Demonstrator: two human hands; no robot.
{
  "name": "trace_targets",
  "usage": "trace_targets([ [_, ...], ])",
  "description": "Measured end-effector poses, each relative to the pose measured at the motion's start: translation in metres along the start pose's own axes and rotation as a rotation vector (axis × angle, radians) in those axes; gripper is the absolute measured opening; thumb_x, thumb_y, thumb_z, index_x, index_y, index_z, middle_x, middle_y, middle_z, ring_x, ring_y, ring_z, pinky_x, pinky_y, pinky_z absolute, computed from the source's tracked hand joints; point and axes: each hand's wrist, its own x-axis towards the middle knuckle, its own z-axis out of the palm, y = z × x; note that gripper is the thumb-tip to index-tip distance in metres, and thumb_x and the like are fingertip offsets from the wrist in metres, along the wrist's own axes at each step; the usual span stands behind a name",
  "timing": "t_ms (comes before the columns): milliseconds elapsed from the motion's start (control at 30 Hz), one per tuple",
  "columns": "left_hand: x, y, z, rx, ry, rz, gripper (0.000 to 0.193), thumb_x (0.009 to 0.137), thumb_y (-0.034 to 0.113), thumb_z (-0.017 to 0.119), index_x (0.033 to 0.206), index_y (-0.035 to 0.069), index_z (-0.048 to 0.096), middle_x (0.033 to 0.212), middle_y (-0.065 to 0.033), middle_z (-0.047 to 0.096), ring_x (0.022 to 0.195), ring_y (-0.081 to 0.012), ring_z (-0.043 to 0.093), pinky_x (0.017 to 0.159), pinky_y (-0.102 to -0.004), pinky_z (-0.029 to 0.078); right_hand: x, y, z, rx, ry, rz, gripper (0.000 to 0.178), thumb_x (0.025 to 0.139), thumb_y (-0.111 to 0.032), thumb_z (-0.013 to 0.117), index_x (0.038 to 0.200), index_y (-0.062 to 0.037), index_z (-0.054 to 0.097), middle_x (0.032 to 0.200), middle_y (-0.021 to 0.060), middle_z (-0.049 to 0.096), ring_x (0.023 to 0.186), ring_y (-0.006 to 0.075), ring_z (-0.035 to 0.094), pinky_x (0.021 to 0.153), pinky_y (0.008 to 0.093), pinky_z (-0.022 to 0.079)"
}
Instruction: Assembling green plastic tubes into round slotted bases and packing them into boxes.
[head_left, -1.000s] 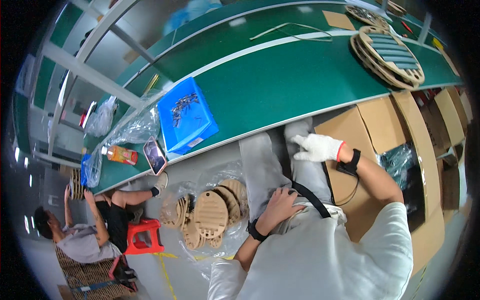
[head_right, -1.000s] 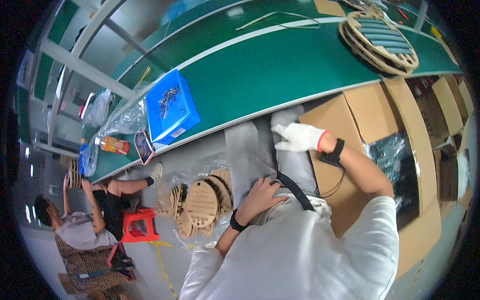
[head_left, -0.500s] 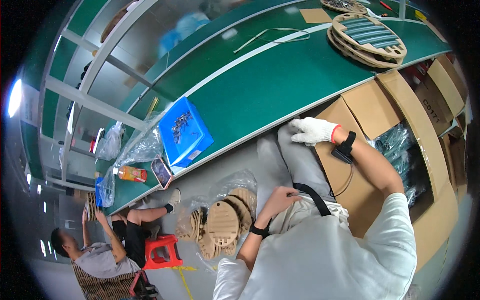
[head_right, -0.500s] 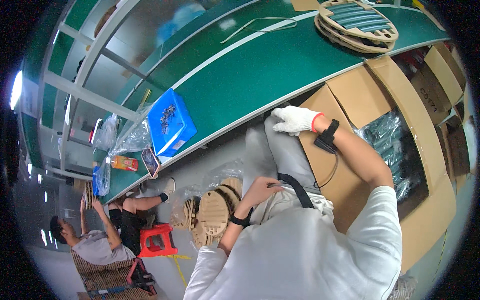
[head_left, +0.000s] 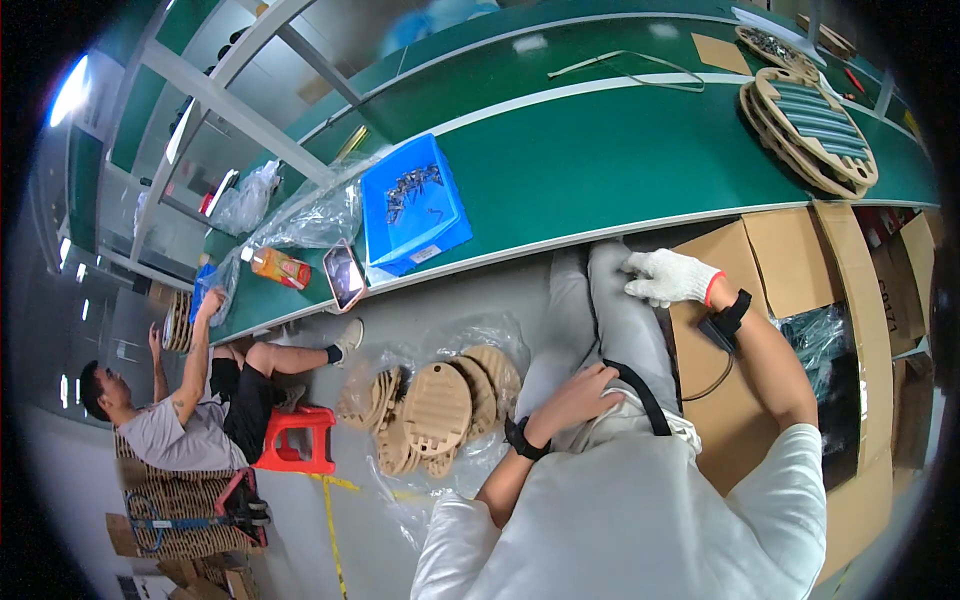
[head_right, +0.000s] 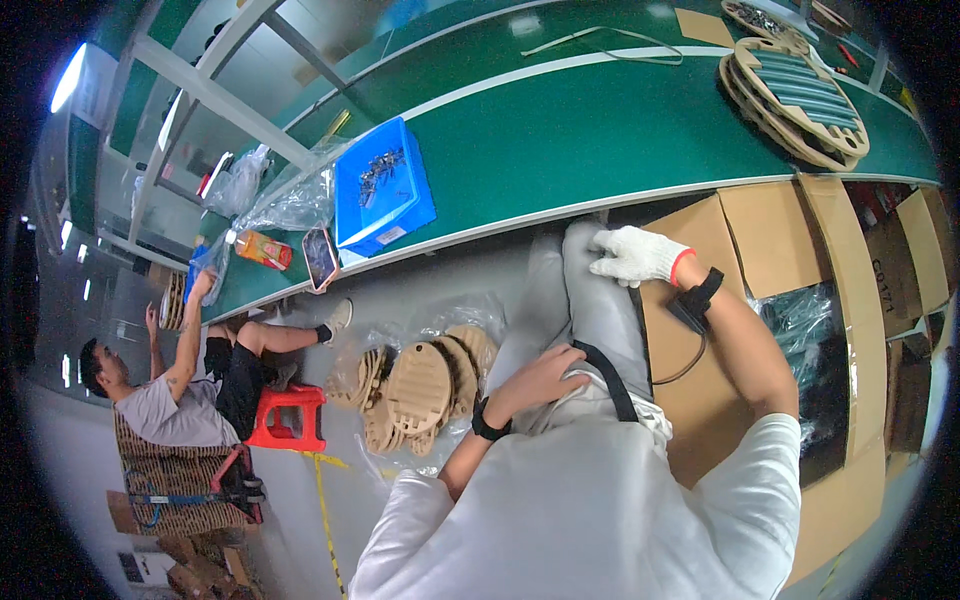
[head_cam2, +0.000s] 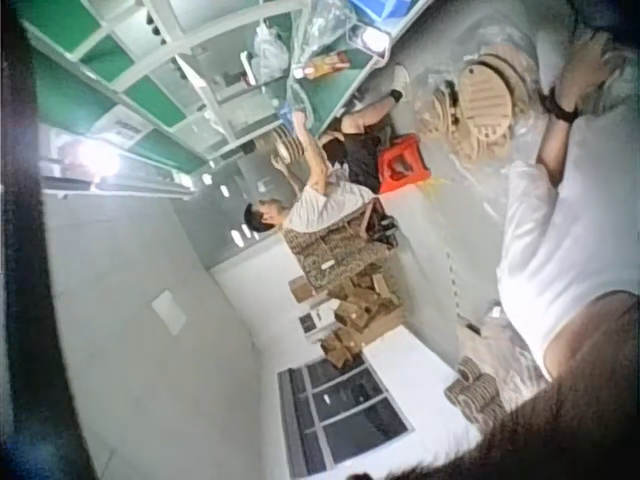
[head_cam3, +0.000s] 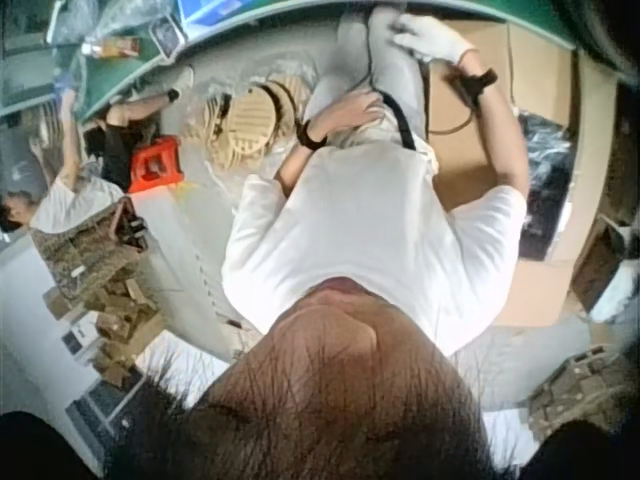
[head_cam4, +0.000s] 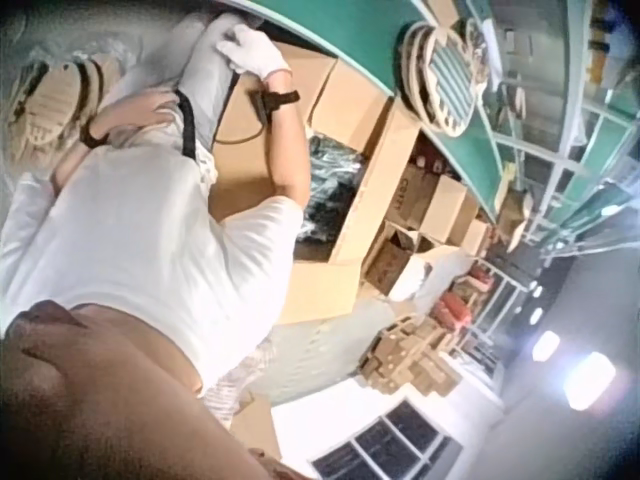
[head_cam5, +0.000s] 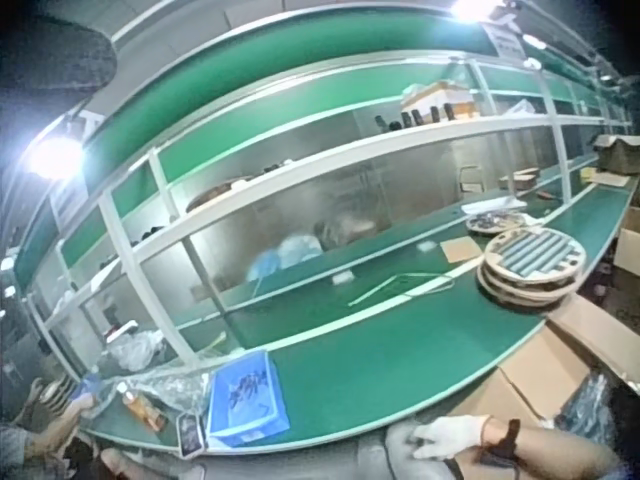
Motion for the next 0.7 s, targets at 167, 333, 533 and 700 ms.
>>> trace_targets([
  [167,0.004,0.006,-0.002,0.067,-0.088,-0.088,0.052,0.091,0.038,0.064,0.125,0.000,0.057,0.120,-0.0235,0.059,0.113,-0.0408,0.057,0.096,-0.0426,0.047,0.002,0.005,0.001,-0.027,0.006,-0.043,0.042,0.096,-0.031,0.058,0.124,0.0015,0.056,0.071,0.0148,0.063,0.058,0.0190,0.063,0.054,0.0357,0.052],
  [333,0.013,0.007,-0.001,0.120,-0.110,-0.089,0.053,0.090,0.040,0.064,0.124,-0.001,0.058,0.118,-0.0262,0.060,0.110,-0.0428,0.058,0.094,-0.0442,0.048,0.002,0.011,0.005,-0.035,0.013,-0.036,0.039,0.096,-0.032,0.058,0.119,0.0006,0.058,0.069,0.0145,0.062,0.056,0.0198,0.061,0.052,0.0377,0.049],
  [533,0.012,0.003,0.003,0.057,-0.080,-0.051,0.058,0.090,0.043,0.065,0.126,-0.002,0.057,0.121,-0.0252,0.060,0.114,-0.0429,0.057,0.096,-0.0436,0.047,-0.001,0.014,0.008,-0.144,0.058,-0.109,0.032,0.093,-0.031,0.057,0.108,-0.0032,0.062,0.067,0.0144,0.063,0.054,0.0244,0.063,0.053,0.0401,0.049],
  [700,0.014,-0.010,0.009,0.126,-0.043,-0.003,0.057,0.091,0.044,0.062,0.124,-0.002,0.057,0.118,-0.0273,0.059,0.111,-0.0452,0.056,0.096,-0.0474,0.046,0.007,0.024,0.013,-0.162,0.068,-0.168,0.033,0.092,-0.030,0.059,0.112,-0.0045,0.064,0.072,0.0141,0.066,0.055,0.0240,0.063,0.052,0.0380,0.051],
])
